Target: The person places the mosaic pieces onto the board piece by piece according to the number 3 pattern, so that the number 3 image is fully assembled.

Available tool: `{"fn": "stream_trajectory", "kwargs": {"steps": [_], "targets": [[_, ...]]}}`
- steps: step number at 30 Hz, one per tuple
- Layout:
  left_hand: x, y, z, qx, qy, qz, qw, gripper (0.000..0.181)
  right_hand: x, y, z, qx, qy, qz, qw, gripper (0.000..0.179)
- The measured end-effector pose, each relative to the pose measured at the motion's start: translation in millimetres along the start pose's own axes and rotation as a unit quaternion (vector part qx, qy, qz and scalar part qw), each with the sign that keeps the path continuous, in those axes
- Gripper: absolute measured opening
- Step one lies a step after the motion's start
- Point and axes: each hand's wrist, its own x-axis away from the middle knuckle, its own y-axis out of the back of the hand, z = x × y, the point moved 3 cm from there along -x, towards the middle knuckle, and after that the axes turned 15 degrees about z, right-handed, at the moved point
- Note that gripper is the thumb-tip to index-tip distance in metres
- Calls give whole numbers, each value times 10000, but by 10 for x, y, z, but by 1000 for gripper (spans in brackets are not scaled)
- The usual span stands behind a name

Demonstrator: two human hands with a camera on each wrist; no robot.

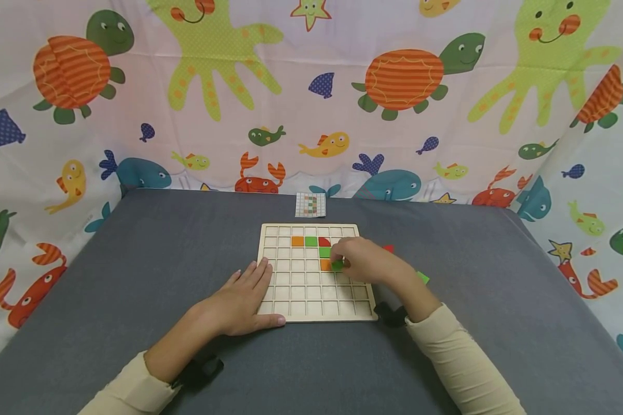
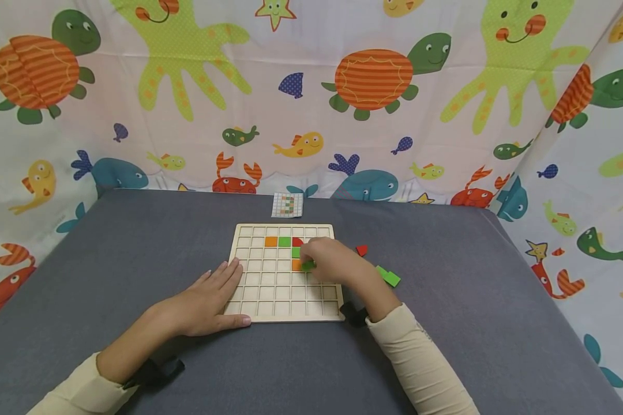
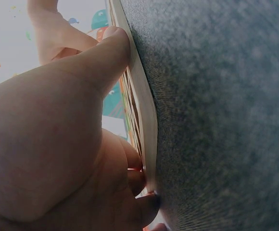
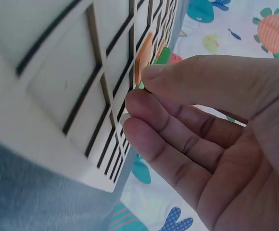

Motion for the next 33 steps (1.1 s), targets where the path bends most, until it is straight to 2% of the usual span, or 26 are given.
{"fn": "stream_trajectory", "kwargs": {"steps": [9,18,33], "targets": [[-11,-11,13,13,-34,-27,10000,106,-89,-33,149,236,186,-1,9995,26],[-37,-36,26,-80,19,-57,9999,107,-234,-41,262,456,866,-222,9950,20],[3,-18,5,-5,44,-28,10000,107,-369,-38,300,442,593,-124,9972,20]]}}
